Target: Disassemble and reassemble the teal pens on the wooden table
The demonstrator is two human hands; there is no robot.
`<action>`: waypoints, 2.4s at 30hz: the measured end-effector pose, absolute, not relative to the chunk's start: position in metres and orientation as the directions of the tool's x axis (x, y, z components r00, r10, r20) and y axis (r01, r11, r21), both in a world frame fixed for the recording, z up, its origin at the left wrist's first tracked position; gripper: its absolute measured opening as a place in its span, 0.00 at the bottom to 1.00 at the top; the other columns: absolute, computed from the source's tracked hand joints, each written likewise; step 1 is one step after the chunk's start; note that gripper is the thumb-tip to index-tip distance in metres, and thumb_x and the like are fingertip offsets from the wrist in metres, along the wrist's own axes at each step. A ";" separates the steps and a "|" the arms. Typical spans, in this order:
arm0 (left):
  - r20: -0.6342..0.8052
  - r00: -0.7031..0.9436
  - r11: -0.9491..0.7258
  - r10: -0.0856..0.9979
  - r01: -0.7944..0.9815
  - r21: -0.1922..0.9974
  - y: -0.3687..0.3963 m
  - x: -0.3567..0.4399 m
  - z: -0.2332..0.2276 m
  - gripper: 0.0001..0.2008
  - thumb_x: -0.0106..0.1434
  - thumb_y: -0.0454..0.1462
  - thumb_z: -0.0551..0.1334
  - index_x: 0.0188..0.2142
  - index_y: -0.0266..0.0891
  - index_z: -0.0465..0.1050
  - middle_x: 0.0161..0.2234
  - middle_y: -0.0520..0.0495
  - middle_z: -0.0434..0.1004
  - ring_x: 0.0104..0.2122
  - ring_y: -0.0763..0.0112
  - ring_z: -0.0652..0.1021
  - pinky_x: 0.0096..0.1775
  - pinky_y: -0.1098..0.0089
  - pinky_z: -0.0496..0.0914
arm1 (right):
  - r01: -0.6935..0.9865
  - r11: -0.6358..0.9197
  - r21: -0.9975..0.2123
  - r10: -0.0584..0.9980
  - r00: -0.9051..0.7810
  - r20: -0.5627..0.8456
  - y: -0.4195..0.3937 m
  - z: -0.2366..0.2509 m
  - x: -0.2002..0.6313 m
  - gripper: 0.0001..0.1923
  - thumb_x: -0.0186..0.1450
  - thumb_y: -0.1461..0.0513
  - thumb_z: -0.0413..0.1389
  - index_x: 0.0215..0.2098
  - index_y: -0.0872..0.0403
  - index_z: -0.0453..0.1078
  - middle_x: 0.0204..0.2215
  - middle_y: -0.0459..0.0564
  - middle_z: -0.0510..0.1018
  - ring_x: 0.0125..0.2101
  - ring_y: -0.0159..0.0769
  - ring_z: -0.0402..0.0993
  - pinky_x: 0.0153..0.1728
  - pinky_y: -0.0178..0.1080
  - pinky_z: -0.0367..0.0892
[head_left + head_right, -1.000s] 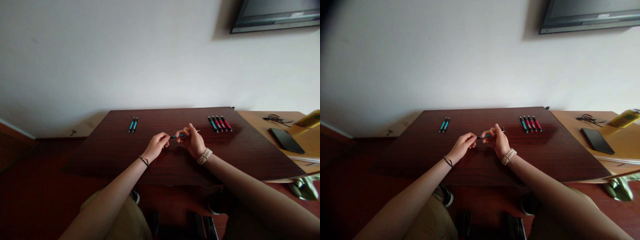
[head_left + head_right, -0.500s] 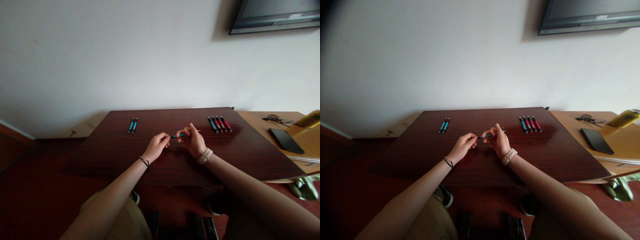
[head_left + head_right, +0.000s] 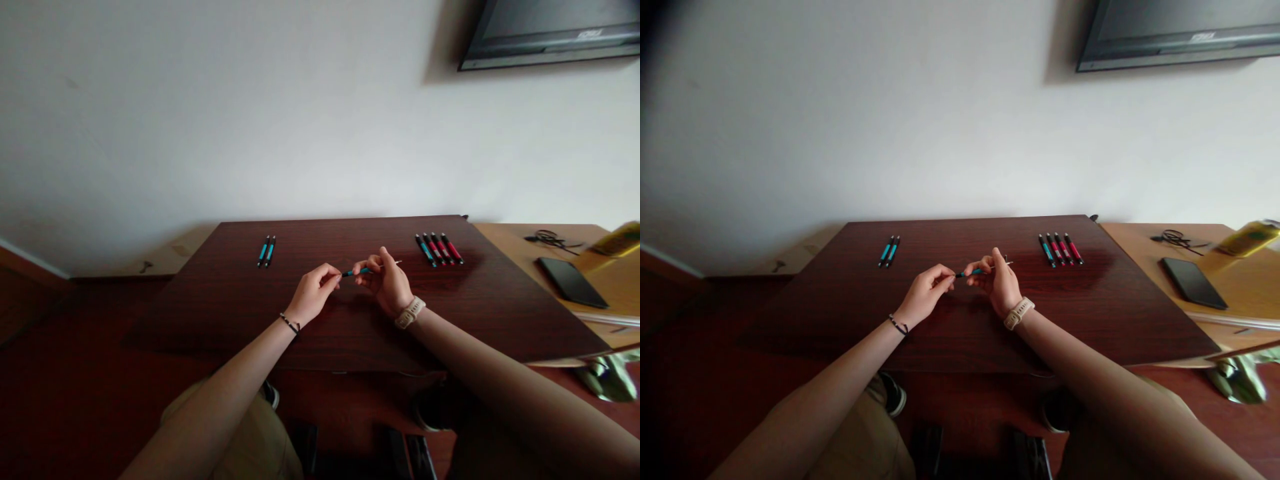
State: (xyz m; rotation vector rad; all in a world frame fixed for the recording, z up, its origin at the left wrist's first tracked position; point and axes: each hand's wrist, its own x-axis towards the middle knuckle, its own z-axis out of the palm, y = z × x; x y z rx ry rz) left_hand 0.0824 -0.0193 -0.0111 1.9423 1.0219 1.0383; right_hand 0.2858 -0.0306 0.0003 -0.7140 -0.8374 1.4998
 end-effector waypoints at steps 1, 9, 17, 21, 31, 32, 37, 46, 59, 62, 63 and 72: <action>0.328 0.366 -0.446 0.871 0.312 0.839 -0.019 0.082 -0.011 0.09 0.72 0.41 0.60 0.39 0.39 0.74 0.33 0.49 0.80 0.34 0.69 0.79 0.38 0.71 0.70 | -0.547 -0.024 -0.837 0.995 -0.094 0.033 -0.031 0.001 0.285 0.30 0.66 0.39 0.59 0.22 0.50 0.56 0.31 0.52 0.83 0.28 0.39 0.76 0.31 0.39 0.72; 0.350 0.344 -0.459 0.872 0.323 0.827 -0.019 0.082 -0.010 0.08 0.72 0.40 0.61 0.39 0.39 0.75 0.33 0.49 0.80 0.34 0.69 0.79 0.39 0.70 0.70 | -0.509 -0.020 -0.860 0.996 -0.084 0.026 -0.032 0.003 0.283 0.31 0.67 0.37 0.55 0.22 0.50 0.54 0.31 0.52 0.83 0.27 0.37 0.76 0.32 0.39 0.72; 0.300 0.370 -0.415 0.880 0.288 0.863 -0.018 0.082 -0.017 0.08 0.71 0.41 0.62 0.40 0.39 0.76 0.34 0.48 0.81 0.35 0.68 0.80 0.40 0.68 0.72 | -0.495 -0.045 -0.867 0.995 -0.095 0.002 -0.032 0.001 0.285 0.31 0.66 0.36 0.55 0.23 0.50 0.55 0.32 0.52 0.83 0.27 0.38 0.75 0.32 0.39 0.72; 0.259 0.374 -0.382 0.890 0.304 0.873 -0.018 0.084 -0.018 0.10 0.67 0.41 0.67 0.45 0.39 0.76 0.39 0.46 0.82 0.39 0.65 0.81 0.43 0.67 0.73 | -0.531 -0.042 -0.846 0.996 -0.094 0.009 -0.033 0.001 0.284 0.29 0.66 0.39 0.58 0.24 0.50 0.58 0.32 0.51 0.84 0.26 0.37 0.75 0.31 0.38 0.71; 0.256 0.428 -0.385 0.867 0.248 0.889 -0.020 0.085 -0.015 0.11 0.70 0.43 0.64 0.45 0.38 0.77 0.42 0.44 0.83 0.39 0.66 0.80 0.41 0.68 0.73 | -0.497 -0.071 -0.865 0.976 -0.215 0.044 -0.034 -0.003 0.282 0.24 0.68 0.42 0.60 0.28 0.52 0.68 0.37 0.51 0.84 0.29 0.35 0.77 0.33 0.38 0.72; 0.255 0.426 -0.381 0.868 0.244 0.892 -0.021 0.086 -0.014 0.11 0.70 0.43 0.64 0.45 0.38 0.77 0.41 0.44 0.82 0.37 0.67 0.80 0.40 0.69 0.73 | -0.486 -0.064 -0.872 0.972 -0.229 0.056 -0.034 -0.003 0.282 0.23 0.68 0.43 0.60 0.30 0.52 0.70 0.38 0.51 0.84 0.29 0.34 0.77 0.33 0.37 0.72; 0.259 0.408 -0.374 0.876 0.233 0.898 -0.022 0.086 -0.012 0.15 0.71 0.45 0.63 0.49 0.37 0.79 0.38 0.46 0.82 0.33 0.69 0.77 0.37 0.70 0.71 | -0.408 -0.045 -0.912 0.958 -0.276 0.076 -0.038 -0.002 0.282 0.17 0.67 0.48 0.64 0.43 0.52 0.76 0.43 0.51 0.84 0.30 0.33 0.78 0.34 0.36 0.73; 0.288 0.287 -0.354 0.914 0.216 0.910 -0.019 0.081 -0.007 0.16 0.70 0.48 0.63 0.42 0.38 0.80 0.29 0.49 0.77 0.28 0.71 0.75 0.33 0.72 0.70 | -0.312 0.055 -0.949 0.988 -0.123 0.098 -0.036 0.005 0.290 0.21 0.61 0.58 0.66 0.53 0.48 0.75 0.48 0.48 0.81 0.30 0.30 0.76 0.32 0.35 0.71; 0.286 0.262 -0.341 0.922 0.200 0.919 -0.019 0.076 -0.011 0.16 0.69 0.48 0.65 0.42 0.37 0.81 0.27 0.50 0.76 0.27 0.73 0.74 0.32 0.72 0.69 | 0.578 0.324 -0.749 0.903 0.048 0.427 0.014 0.004 0.374 0.20 0.64 0.58 0.61 0.54 0.52 0.70 0.51 0.56 0.79 0.30 0.35 0.73 0.36 0.42 0.71; 0.287 0.262 -0.343 0.921 0.201 0.918 -0.019 0.076 -0.012 0.16 0.69 0.49 0.64 0.42 0.37 0.80 0.27 0.50 0.76 0.27 0.73 0.74 0.32 0.72 0.69 | 0.668 0.288 -0.687 0.936 -0.044 0.350 0.020 -0.012 0.380 0.22 0.63 0.59 0.62 0.55 0.53 0.70 0.49 0.57 0.79 0.29 0.37 0.75 0.37 0.43 0.73; 0.288 0.262 -0.344 0.921 0.202 0.917 -0.019 0.076 -0.012 0.16 0.69 0.49 0.64 0.42 0.38 0.80 0.28 0.50 0.76 0.27 0.72 0.74 0.33 0.72 0.69 | 0.679 0.275 -0.680 0.945 -0.062 0.320 0.022 -0.017 0.381 0.22 0.63 0.59 0.62 0.55 0.52 0.69 0.48 0.56 0.80 0.30 0.38 0.76 0.37 0.43 0.73; 0.283 0.263 -0.338 0.922 0.193 0.921 -0.020 0.078 -0.009 0.15 0.69 0.48 0.64 0.41 0.38 0.80 0.27 0.50 0.75 0.28 0.72 0.74 0.33 0.72 0.70 | 0.746 0.288 -0.601 0.949 -0.137 0.285 0.025 -0.024 0.379 0.22 0.62 0.60 0.63 0.54 0.52 0.70 0.45 0.55 0.82 0.36 0.41 0.79 0.40 0.42 0.74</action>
